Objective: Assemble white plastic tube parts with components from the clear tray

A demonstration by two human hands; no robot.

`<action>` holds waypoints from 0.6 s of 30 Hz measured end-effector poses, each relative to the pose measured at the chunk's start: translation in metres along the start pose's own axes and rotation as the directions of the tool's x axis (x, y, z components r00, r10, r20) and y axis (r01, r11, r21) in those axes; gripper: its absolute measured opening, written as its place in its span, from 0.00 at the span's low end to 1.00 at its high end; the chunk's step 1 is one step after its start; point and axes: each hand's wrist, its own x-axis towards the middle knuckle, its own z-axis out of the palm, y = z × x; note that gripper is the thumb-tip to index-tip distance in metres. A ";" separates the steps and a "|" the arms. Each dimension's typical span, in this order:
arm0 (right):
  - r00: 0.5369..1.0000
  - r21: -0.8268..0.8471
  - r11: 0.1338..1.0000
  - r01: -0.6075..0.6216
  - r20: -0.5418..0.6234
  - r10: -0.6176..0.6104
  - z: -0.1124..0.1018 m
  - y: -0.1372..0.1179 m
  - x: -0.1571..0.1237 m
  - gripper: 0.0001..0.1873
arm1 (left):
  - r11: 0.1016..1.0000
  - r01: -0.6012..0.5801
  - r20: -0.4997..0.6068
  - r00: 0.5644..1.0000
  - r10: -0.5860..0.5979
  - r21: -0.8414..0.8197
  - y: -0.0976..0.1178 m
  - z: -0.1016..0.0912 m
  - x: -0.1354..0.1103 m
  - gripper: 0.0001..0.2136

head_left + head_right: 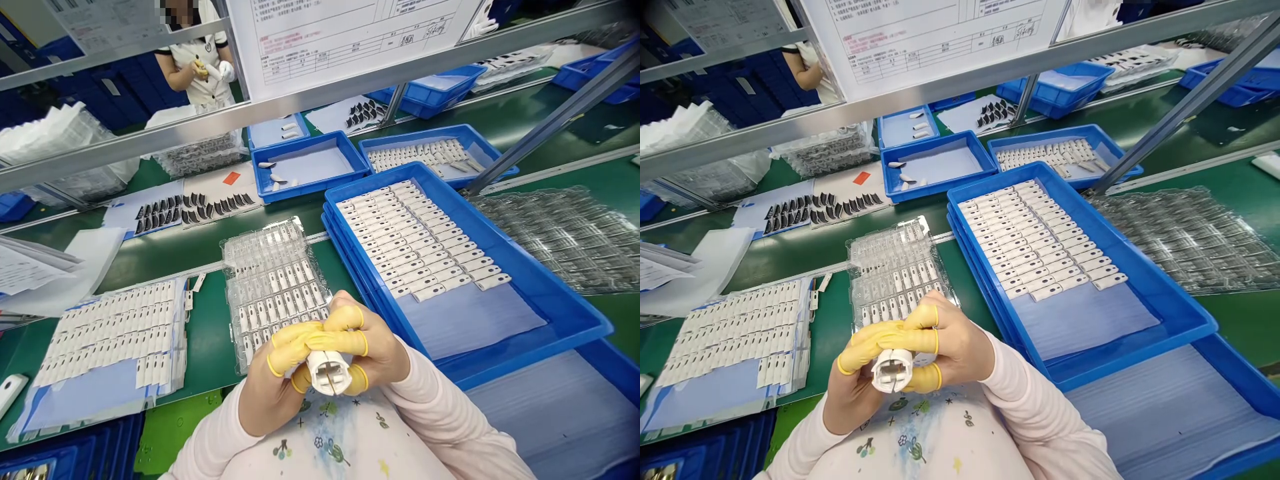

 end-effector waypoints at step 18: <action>0.997 -0.002 1.000 -0.019 -0.077 0.019 0.007 0.005 -0.003 0.20 | 0.996 -0.078 -0.005 0.997 0.078 0.039 0.011 -0.001 0.019 0.22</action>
